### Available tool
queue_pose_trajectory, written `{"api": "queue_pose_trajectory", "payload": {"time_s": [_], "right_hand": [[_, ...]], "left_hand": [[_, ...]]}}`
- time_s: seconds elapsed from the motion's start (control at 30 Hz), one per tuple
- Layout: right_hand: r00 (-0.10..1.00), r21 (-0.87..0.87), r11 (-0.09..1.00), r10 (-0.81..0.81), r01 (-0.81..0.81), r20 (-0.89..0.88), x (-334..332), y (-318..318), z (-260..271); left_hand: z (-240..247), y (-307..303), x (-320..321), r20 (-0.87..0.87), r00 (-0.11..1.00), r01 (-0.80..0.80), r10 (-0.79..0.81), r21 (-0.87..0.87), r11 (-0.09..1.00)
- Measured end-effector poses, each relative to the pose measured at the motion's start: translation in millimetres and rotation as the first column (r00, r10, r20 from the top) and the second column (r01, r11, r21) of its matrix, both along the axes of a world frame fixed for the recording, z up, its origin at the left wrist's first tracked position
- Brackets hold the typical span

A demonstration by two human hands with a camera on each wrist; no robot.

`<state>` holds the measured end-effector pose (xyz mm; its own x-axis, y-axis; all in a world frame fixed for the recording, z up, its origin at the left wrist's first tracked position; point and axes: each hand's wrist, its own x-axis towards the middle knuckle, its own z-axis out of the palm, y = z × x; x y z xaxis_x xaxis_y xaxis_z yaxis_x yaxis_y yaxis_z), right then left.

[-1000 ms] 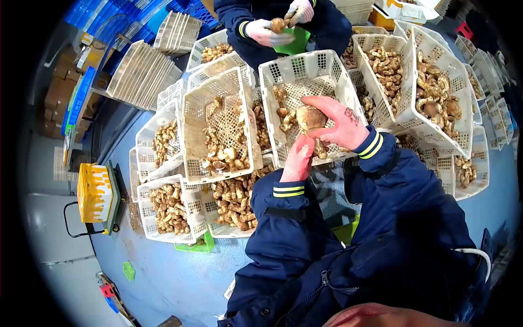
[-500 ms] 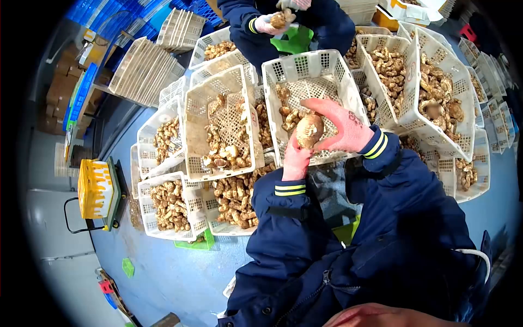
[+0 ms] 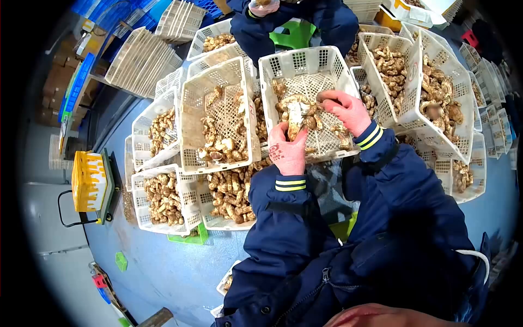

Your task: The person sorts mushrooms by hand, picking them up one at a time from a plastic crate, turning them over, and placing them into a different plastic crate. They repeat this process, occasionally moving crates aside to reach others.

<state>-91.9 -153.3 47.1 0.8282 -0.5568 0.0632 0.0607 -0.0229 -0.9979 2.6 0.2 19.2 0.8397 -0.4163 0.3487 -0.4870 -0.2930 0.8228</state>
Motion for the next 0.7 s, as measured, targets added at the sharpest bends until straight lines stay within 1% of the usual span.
{"api": "queue_pose_trajectory", "payload": {"time_s": [0.03, 0.07, 0.1, 0.13, 0.17, 0.23, 0.27, 0.3, 0.37, 0.4, 0.43, 0.53, 0.57, 0.63, 0.67, 0.7], "right_hand": [[1.0, 0.001, 1.0, 0.001, -0.001, -0.002, 1, 5, 4], [1.0, -0.191, 0.981, -0.029, 0.027, -0.009, 1, 11, 8], [0.998, -0.375, 0.926, -0.061, 0.053, -0.01, 1, 15, 10], [0.996, -0.571, 0.816, -0.059, 0.085, 0.063, 5, 14, 6], [0.996, -0.571, 0.816, -0.059, 0.085, 0.063, 6, 15, 5], [0.991, -0.761, 0.635, -0.093, 0.131, 0.094, 7, 22, 9], [0.991, -0.755, 0.645, -0.125, 0.118, 0.047, 7, 26, 11], [0.991, -0.755, 0.645, -0.127, 0.117, 0.046, 8, 26, 9], [0.976, -0.829, 0.519, -0.17, 0.209, 0.139, 11, 29, 4], [0.975, -0.775, 0.598, -0.189, 0.207, 0.115, 12, 29, 2], [0.975, -0.775, 0.598, -0.189, 0.206, 0.114, 12, 30, 2], [0.977, -0.687, 0.695, -0.17, 0.211, 0.128, 13, 31, 0], [0.977, -0.687, 0.695, -0.169, 0.211, 0.129, 14, 31, -2], [0.978, -0.617, 0.758, -0.153, 0.21, 0.145, 15, 34, 0], [0.974, -0.564, 0.794, -0.175, 0.225, 0.143, 14, 36, 1], [0.974, -0.564, 0.795, -0.174, 0.225, 0.144, 14, 36, 2]], "left_hand": [[1, 0, 0, -0.024, 1.0, -0.002, 0.002, -0.002, 1.0], [3, 0, -1, -0.026, 1.0, -0.003, 0.004, 0.007, 1.0], [2, 0, -1, -0.028, 1.0, -0.003, 0.004, 0.008, 1.0], [1, -1, -1, -0.052, 0.999, 0.01, -0.01, -0.009, 1.0], [0, -1, -1, -0.077, 0.997, 0.022, -0.024, -0.026, 0.999], [3, -2, -4, -0.056, 0.998, 0.01, -0.01, -0.014, 1.0], [4, -3, -5, -0.096, 0.995, 0.019, -0.021, -0.023, 1.0], [2, -4, -5, -0.136, 0.99, 0.029, -0.033, -0.033, 0.999], [-1, -6, -5, -0.12, 0.992, 0.04, -0.044, -0.032, 0.999], [-2, -6, -5, -0.104, 0.993, 0.05, -0.054, -0.032, 0.998], [0, -6, -6, -0.105, 0.993, 0.051, -0.054, -0.032, 0.998], [4, -6, -9, -0.149, 0.987, 0.043, -0.053, -0.075, 0.996], [5, -6, -9, -0.143, 0.988, 0.046, -0.056, -0.07, 0.996], [6, -6, -10, -0.137, 0.989, 0.05, -0.059, -0.066, 0.997], [7, -6, -10, -0.16, 0.984, 0.065, -0.076, -0.075, 0.995], [6, -6, -10, -0.182, 0.979, 0.079, -0.093, -0.084, 0.993]]}}
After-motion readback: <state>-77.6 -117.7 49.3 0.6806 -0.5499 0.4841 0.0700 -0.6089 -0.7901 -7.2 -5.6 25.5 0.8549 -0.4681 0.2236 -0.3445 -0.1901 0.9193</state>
